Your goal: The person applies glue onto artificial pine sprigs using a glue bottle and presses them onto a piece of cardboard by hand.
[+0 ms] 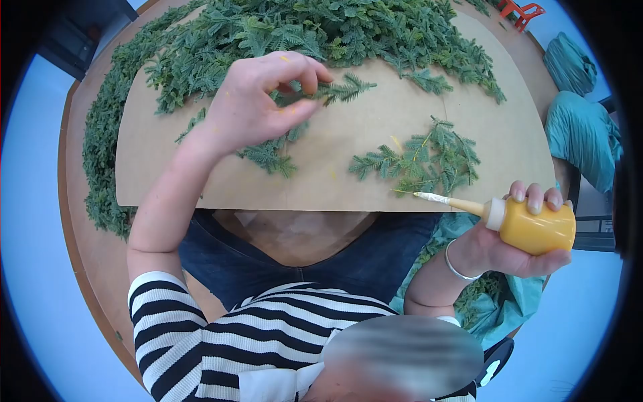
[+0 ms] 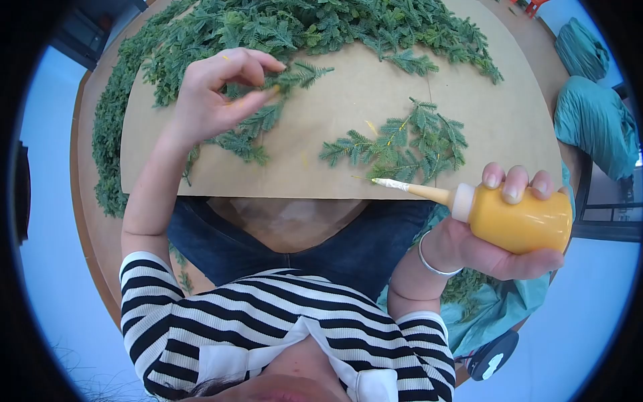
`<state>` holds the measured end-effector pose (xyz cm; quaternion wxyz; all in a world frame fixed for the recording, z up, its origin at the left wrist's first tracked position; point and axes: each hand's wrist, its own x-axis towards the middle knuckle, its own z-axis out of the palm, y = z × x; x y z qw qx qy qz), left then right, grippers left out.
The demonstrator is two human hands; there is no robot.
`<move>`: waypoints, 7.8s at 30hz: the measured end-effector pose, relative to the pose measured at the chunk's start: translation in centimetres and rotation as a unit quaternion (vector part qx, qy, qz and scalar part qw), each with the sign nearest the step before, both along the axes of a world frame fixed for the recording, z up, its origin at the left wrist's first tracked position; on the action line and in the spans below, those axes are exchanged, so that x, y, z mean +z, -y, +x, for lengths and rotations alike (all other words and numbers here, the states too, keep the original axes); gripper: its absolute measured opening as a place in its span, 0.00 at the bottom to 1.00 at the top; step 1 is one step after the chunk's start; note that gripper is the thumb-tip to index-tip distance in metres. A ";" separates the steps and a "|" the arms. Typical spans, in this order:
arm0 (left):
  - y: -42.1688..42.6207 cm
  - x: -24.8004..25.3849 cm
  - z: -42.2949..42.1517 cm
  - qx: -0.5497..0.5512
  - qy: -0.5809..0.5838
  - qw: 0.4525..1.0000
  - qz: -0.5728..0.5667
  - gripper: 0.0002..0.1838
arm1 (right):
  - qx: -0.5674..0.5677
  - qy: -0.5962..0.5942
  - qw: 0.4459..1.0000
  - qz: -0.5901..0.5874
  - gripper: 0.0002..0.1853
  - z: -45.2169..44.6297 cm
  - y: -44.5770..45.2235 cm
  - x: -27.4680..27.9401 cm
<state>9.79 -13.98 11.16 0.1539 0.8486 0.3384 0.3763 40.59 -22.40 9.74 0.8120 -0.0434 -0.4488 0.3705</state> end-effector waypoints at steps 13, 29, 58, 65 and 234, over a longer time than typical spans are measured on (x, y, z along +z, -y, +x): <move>9.5 -8.8 0.2 0.139 0.230 0.810 -0.522 0.19 | 0.090 -0.007 0.996 0.002 0.29 -7.8 -2.2 -2.6; 9.9 -9.2 0.5 0.181 0.208 0.828 -0.488 0.12 | 0.025 0.064 0.997 -0.043 0.31 -10.5 -1.2 -4.4; 9.5 -9.1 0.9 0.210 0.136 0.872 -0.420 0.09 | -0.078 0.083 0.993 -0.043 0.24 -6.3 -1.5 -4.6; 9.5 -9.5 1.2 0.209 0.128 0.873 -0.422 0.10 | -0.102 0.068 0.990 -0.064 0.23 -5.4 -1.9 -4.5; 8.7 -8.2 -3.2 0.112 -0.059 0.939 -0.321 0.06 | 0.021 0.088 0.991 -0.101 0.23 -13.1 -6.3 -3.4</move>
